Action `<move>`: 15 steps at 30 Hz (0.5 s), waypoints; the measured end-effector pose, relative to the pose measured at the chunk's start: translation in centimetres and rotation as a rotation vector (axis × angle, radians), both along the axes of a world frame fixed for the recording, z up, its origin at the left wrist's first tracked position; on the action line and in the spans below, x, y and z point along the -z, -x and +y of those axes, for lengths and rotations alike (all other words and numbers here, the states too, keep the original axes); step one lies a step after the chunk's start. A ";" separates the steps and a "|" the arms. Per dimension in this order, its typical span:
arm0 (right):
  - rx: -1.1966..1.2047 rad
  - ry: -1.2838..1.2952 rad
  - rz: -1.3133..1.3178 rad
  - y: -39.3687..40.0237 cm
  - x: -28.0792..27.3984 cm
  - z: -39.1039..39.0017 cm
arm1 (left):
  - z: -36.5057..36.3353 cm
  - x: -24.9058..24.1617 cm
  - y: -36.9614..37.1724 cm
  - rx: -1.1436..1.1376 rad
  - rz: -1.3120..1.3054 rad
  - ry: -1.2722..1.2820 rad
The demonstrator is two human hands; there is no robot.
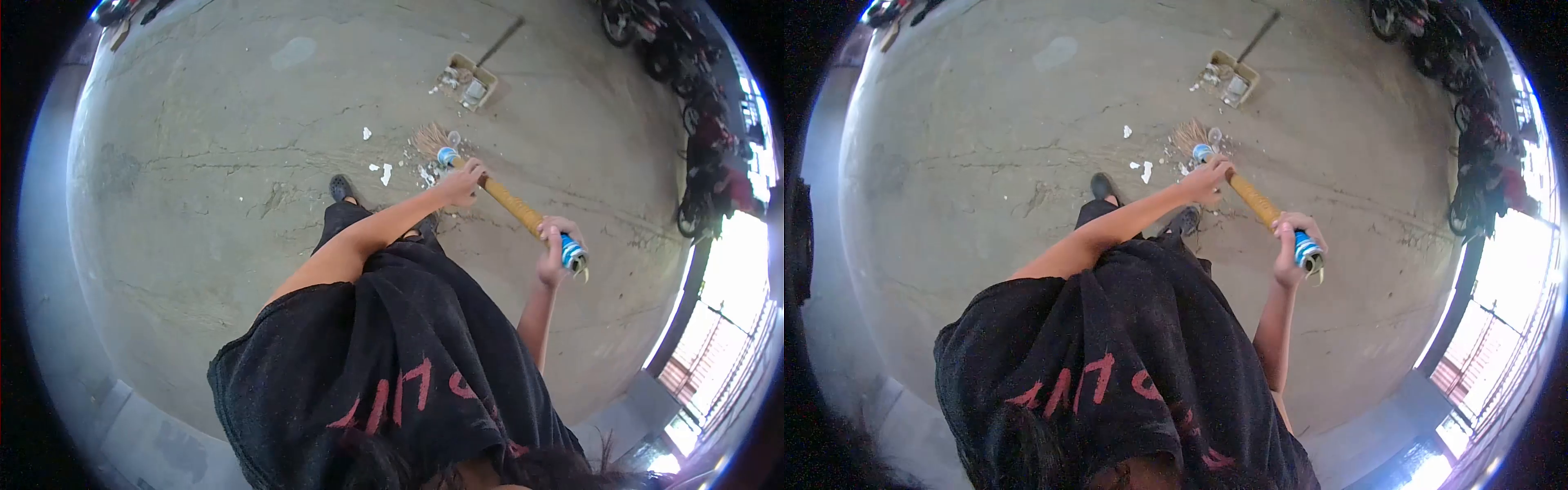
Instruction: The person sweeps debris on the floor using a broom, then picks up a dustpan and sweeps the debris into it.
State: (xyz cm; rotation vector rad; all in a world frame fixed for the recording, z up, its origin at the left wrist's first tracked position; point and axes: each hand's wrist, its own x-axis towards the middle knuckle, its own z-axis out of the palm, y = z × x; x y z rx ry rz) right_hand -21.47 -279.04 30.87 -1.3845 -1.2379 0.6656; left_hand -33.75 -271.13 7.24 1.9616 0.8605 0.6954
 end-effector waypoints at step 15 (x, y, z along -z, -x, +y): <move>-0.026 -0.383 -0.097 23.4 -4.2 33.9 | -12.3 11.4 62.6 -0.976 0.579 0.938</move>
